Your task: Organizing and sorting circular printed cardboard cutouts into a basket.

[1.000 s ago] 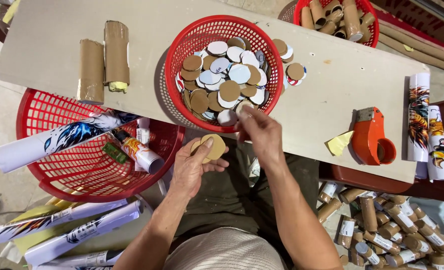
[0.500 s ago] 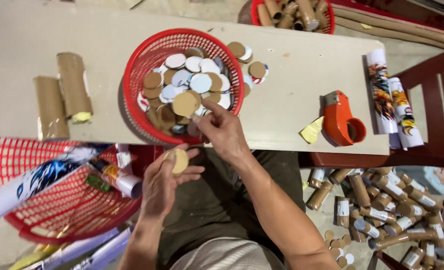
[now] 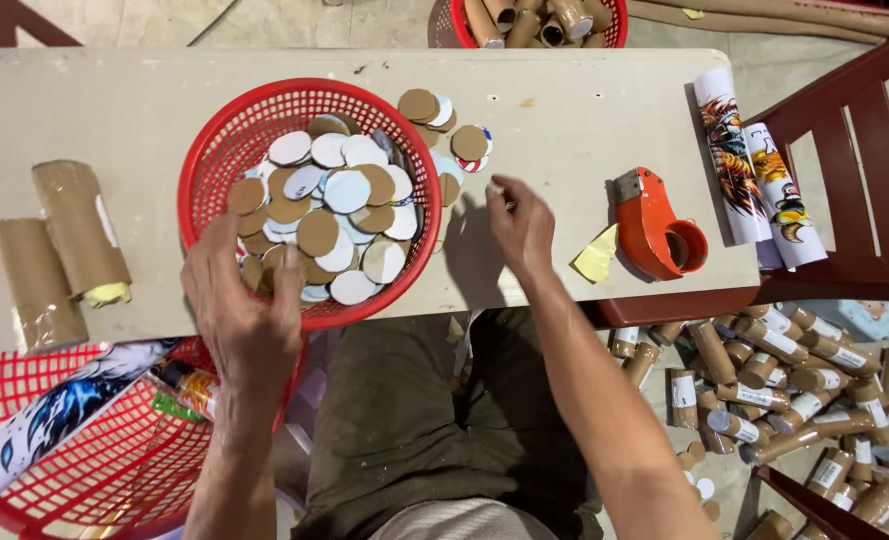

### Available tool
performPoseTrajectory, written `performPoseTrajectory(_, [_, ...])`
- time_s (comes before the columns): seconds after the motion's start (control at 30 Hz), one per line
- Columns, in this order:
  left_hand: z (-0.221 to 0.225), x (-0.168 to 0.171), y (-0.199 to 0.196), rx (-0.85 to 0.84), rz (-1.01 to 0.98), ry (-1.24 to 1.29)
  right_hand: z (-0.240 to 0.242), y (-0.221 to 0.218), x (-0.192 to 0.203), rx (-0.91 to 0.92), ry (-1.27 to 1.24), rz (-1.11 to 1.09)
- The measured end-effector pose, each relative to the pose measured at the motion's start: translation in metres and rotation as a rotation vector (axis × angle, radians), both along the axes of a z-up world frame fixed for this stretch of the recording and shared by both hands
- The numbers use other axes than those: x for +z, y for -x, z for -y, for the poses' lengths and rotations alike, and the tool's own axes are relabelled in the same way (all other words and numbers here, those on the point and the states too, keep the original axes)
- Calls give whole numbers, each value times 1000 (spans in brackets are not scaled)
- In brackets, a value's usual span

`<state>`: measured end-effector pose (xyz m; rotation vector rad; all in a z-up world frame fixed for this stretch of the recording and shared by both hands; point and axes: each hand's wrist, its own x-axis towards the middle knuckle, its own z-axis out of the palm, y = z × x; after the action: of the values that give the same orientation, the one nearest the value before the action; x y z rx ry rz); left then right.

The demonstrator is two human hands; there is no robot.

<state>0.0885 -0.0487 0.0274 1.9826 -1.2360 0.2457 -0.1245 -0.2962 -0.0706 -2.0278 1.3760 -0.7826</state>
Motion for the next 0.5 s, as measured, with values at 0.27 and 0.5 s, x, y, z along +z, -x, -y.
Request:
performPoseTrajectory(0.27, [-7,-41,45,-70,65,-129,85,-48,6,112,-38,-457])
performPoseTrajectory(0.5, [-12,-50,29,-21,-12,-229,76,-29,15,274,-157,-570])
